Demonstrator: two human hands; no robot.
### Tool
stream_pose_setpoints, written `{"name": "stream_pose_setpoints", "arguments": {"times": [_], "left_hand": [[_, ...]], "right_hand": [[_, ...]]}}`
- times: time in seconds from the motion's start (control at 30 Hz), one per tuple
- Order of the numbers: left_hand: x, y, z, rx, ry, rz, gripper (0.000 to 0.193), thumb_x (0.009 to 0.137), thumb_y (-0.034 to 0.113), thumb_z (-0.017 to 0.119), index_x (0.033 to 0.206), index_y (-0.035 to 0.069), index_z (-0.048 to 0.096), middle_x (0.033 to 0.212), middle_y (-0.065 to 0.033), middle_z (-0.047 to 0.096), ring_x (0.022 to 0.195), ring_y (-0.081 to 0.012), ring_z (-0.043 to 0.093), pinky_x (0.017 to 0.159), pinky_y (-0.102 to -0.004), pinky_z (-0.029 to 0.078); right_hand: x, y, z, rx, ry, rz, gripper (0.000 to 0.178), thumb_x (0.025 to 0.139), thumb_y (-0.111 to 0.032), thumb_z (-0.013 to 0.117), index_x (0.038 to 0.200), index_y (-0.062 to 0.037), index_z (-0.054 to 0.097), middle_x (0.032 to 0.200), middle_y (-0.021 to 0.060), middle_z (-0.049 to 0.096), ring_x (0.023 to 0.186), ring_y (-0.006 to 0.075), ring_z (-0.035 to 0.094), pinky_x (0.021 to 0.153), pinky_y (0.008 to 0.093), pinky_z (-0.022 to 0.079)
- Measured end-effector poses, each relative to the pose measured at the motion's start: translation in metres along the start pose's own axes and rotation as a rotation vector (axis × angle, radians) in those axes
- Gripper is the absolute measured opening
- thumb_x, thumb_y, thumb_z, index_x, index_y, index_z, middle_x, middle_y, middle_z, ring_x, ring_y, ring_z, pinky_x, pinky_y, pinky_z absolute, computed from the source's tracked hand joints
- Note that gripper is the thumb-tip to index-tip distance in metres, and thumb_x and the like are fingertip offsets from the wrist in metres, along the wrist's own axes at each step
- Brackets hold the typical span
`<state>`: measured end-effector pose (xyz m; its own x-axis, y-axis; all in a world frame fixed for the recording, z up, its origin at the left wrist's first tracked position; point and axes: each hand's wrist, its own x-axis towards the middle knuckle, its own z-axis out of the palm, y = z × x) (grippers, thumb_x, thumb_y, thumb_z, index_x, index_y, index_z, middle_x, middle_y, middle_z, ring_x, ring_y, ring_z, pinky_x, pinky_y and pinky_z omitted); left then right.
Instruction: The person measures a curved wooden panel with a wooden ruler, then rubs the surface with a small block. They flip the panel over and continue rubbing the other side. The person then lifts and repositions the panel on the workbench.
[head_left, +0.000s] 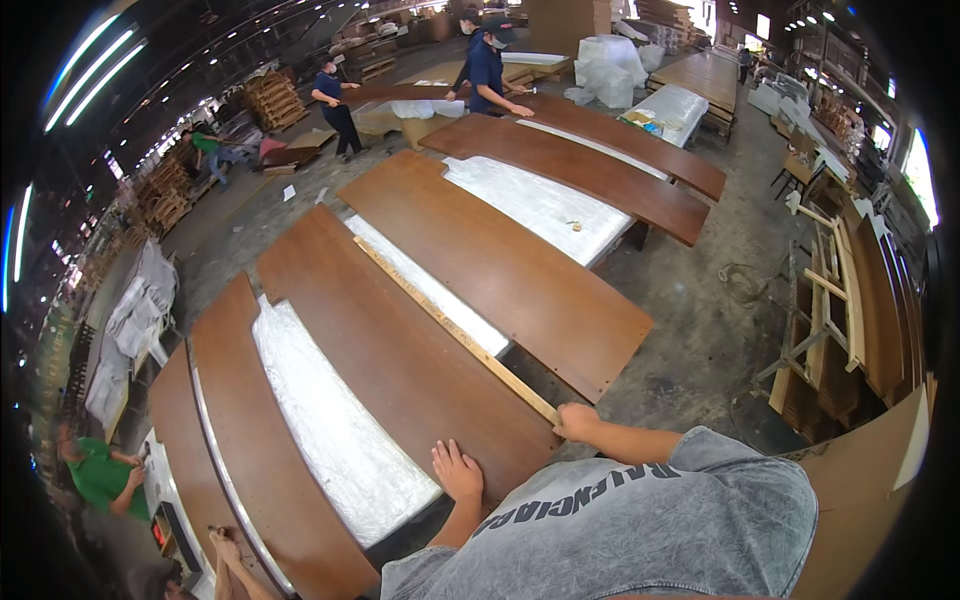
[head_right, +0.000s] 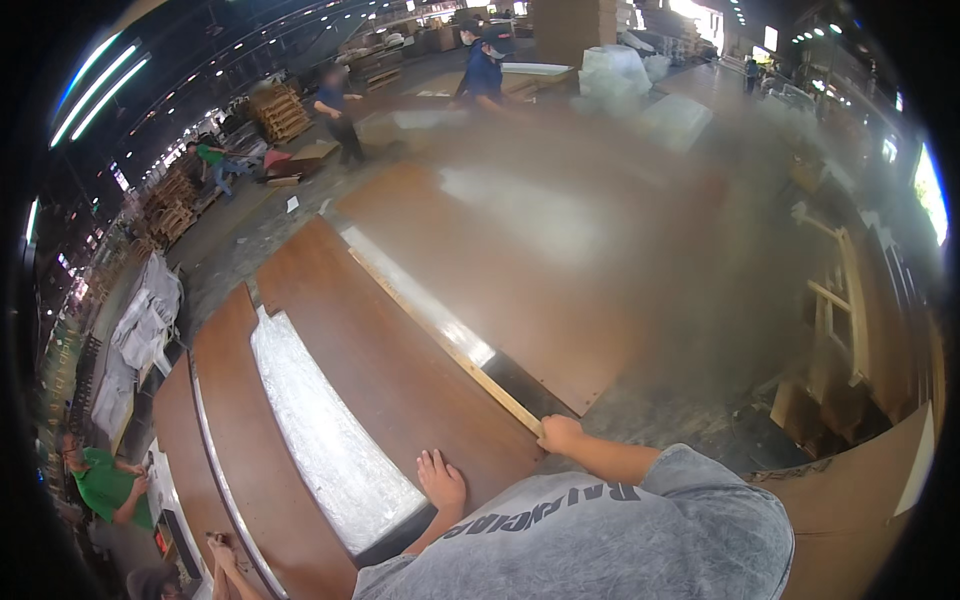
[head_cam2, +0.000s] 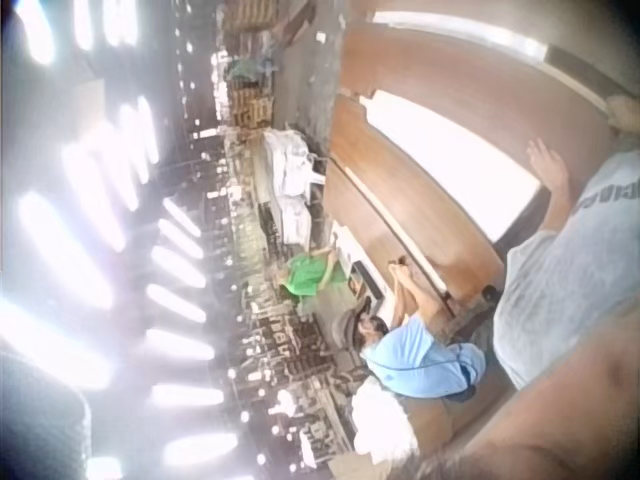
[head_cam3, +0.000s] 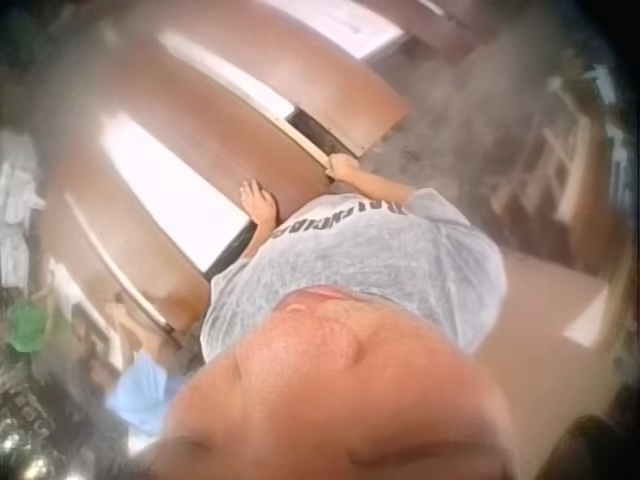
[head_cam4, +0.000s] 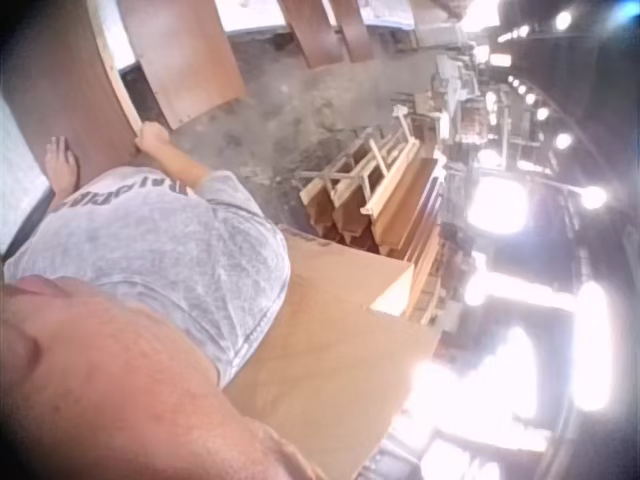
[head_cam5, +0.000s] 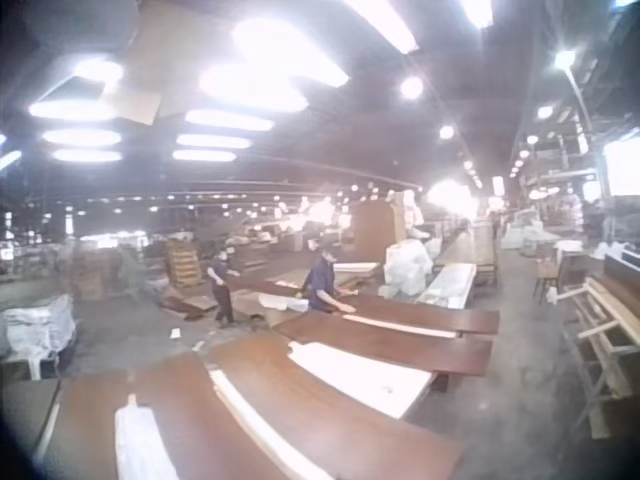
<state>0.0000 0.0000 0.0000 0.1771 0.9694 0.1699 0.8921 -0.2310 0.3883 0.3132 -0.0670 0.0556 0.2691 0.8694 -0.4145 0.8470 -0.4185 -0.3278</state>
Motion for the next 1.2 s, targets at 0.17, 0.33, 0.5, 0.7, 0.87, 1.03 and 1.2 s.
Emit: {"name": "stream_pose_setpoints", "arguments": {"times": [0.17, 0.33, 0.5, 0.7, 0.87, 1.03, 1.2], "left_hand": [[-0.010, 0.007, -0.005, 0.021, -0.010, -0.030, 0.054, 0.094, 0.019, 0.055, 0.147, 0.006, 0.049, 0.159, -0.0199, 0.038, 0.150, -0.0389, 0.029, 0.122, -0.0517, 0.024], [-0.008, 0.018, 0.002, -0.018, 0.030, 0.009, 0.053, 0.094, 0.016, 0.053, 0.145, 0.002, 0.048, 0.158, -0.0225, 0.037, 0.149, -0.0409, 0.029, 0.121, -0.0530, 0.024], [0.002, 0.011, -0.011, -0.006, 0.035, 0.037, 0.051, 0.095, 0.015, 0.052, 0.144, 0.000, 0.048, 0.156, -0.0252, 0.038, 0.148, -0.0433, 0.030, 0.120, -0.0546, 0.025], [0.001, 0.011, -0.004, 0.010, 0.062, 0.064, 0.051, 0.095, 0.015, 0.053, 0.143, 0.000, 0.048, 0.155, -0.0271, 0.039, 0.147, -0.0444, 0.031, 0.119, -0.0559, 0.026], [0.000, 0.015, -0.007, -0.014, 0.024, 0.042, 0.052, 0.095, 0.016, 0.052, 0.144, -0.001, 0.048, 0.158, -0.0251, 0.036, 0.149, -0.0431, 0.028, 0.122, -0.0547, 0.023], [-0.001, 0.017, 0.007, 0.076, 0.025, 0.031, 0.051, 0.095, 0.017, 0.049, 0.143, -0.001, 0.049, 0.156, -0.0246, 0.039, 0.147, -0.0435, 0.032, 0.120, -0.0554, 0.026], [0.007, 0.016, 0.027, 0.133, 0.061, 0.014, 0.051, 0.093, 0.017, 0.048, 0.142, 0.000, 0.051, 0.153, -0.0229, 0.045, 0.144, -0.0416, 0.038, 0.117, -0.0556, 0.030]], "right_hand": [[-0.033, -0.028, -0.030, 0.024, 0.059, 0.024, 0.044, 0.078, -0.035, 0.070, 0.107, -0.0027, 0.066, 0.110, 0.0207, 0.070, 0.108, 0.0371, 0.067, 0.091, 0.0494, 0.055], [-0.034, -0.047, -0.084, 0.166, 0.093, 0.131, 0.049, 0.079, -0.043, 0.073, 0.101, 0.0003, 0.063, 0.096, 0.0246, 0.071, 0.089, 0.0393, 0.071, 0.078, 0.0481, 0.057], [-0.034, -0.090, -0.099, 0.285, -0.006, 0.048, 0.052, 0.080, -0.035, 0.077, 0.112, 0.0022, 0.063, 0.106, 0.0264, 0.070, 0.104, 0.0406, 0.068, 0.089, 0.0482, 0.054], [-0.042, -0.097, -0.087, 0.285, 0.123, -0.045, 0.048, 0.082, -0.032, 0.075, 0.113, 0.0013, 0.062, 0.104, 0.0245, 0.070, 0.104, 0.0416, 0.067, 0.089, 0.0489, 0.053], [-0.063, -0.087, -0.097, 0.328, 0.214, -0.050, 0.044, 0.085, -0.035, 0.073, 0.111, -0.0010, 0.061, 0.102, 0.0250, 0.070, 0.100, 0.0428, 0.067, 0.086, 0.0506, 0.053], [-0.092, -0.045, -0.118, 0.539, 0.434, -0.043, 0.047, 0.087, -0.040, 0.072, 0.116, -0.0045, 0.059, 0.095, 0.0250, 0.069, 0.093, 0.0438, 0.067, 0.079, 0.0514, 0.053], [-0.104, 0.041, -0.157, 0.761, 0.719, 0.037, 0.045, 0.089, -0.038, 0.075, 0.113, -0.0035, 0.060, 0.082, 0.0206, 0.068, 0.077, 0.0380, 0.068, 0.068, 0.0440, 0.051]]}}
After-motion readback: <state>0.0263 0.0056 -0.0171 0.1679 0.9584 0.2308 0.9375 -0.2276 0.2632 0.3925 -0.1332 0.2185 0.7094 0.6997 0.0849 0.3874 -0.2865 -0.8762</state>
